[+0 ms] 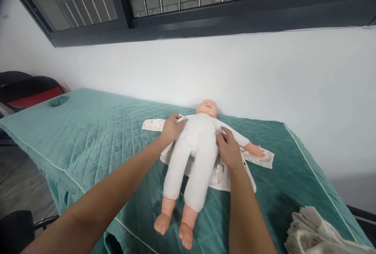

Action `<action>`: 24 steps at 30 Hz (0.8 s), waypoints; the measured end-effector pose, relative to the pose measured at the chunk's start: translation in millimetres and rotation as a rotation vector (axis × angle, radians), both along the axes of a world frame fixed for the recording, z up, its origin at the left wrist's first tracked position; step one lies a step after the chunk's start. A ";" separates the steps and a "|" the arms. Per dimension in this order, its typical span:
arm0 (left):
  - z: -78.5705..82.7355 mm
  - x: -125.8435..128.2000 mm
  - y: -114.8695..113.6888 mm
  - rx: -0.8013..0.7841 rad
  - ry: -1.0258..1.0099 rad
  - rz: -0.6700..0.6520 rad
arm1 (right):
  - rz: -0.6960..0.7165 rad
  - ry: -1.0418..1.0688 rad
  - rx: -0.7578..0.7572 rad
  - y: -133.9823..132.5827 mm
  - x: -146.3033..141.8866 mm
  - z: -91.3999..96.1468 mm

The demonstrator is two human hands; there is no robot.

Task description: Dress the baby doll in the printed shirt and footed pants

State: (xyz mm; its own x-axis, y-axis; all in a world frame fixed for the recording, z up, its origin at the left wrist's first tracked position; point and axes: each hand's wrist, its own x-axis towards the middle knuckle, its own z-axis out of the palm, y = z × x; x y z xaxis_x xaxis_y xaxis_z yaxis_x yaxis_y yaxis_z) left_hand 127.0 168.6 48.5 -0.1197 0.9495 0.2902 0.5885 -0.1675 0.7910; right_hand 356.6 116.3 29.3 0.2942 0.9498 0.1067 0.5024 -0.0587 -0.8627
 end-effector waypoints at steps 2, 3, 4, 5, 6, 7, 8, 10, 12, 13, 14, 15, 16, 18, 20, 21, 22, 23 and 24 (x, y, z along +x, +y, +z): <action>6.9 5.3 3.7 0.008 0.001 -0.014 | 0.104 0.082 0.049 0.3 -3.7 -4.2; 10.7 6.9 4.7 0.012 0.002 -0.016 | 0.160 0.118 0.071 0.4 -6.3 -6.0; 14.9 8.2 5.1 0.014 0.005 -0.017 | 0.215 0.147 0.088 0.8 -9.2 -7.8; 19.8 9.4 4.7 0.015 0.007 -0.020 | 0.264 0.167 0.098 1.6 -12.0 -9.8; 24.9 10.8 3.3 0.015 0.014 -0.028 | 0.306 0.178 0.099 2.8 -14.3 -12.1; 30.2 12.6 0.9 0.010 0.034 -0.042 | 0.338 0.184 0.097 4.3 -16.2 -14.7; 35.2 14.8 -2.7 -0.001 0.075 -0.058 | 0.362 0.188 0.096 6.1 -17.5 -17.6; 43.1 21.1 -13.2 -0.034 0.184 -0.082 | 0.376 0.179 0.102 9.4 -19.1 -23.4; 47.2 28.7 -27.0 -0.068 0.298 -0.096 | 0.364 0.149 0.110 10.8 -20.1 -28.1; 48.0 32.7 -34.7 -0.083 0.344 -0.104 | 0.357 0.134 0.105 10.6 -20.6 -29.7; 48.3 36.7 -42.7 -0.092 0.383 -0.118 | 0.351 0.119 0.094 10.1 -21.2 -31.0; 48.2 40.4 -50.8 -0.096 0.422 -0.139 | 0.344 0.106 0.085 9.5 -21.6 -32.0; 47.9 43.9 -58.8 -0.095 0.465 -0.165 | 0.341 0.093 0.081 8.9 -21.9 -32.7; 47.1 50.0 -74.2 -0.071 0.524 -0.216 | 0.349 0.064 0.091 9.0 -21.2 -33.9; 45.6 54.7 -87.1 -0.036 0.552 -0.241 | 0.363 0.054 0.114 10.7 -19.0 -35.0; 44.6 56.3 -92.2 -0.026 0.556 -0.243 | 0.363 0.060 0.127 11.9 -17.5 -35.5; 43.4 57.3 -95.9 -0.019 0.553 -0.238 | 0.358 0.074 0.137 13.1 -16.0 -36.1; 42.3 57.5 -98.0 -0.011 0.543 -0.227 | 0.347 0.092 0.143 14.1 -14.6 -36.6; 41.3 57.1 -98.2 0.004 0.527 -0.207 | 0.332 0.109 0.145 14.8 -13.5 -37.1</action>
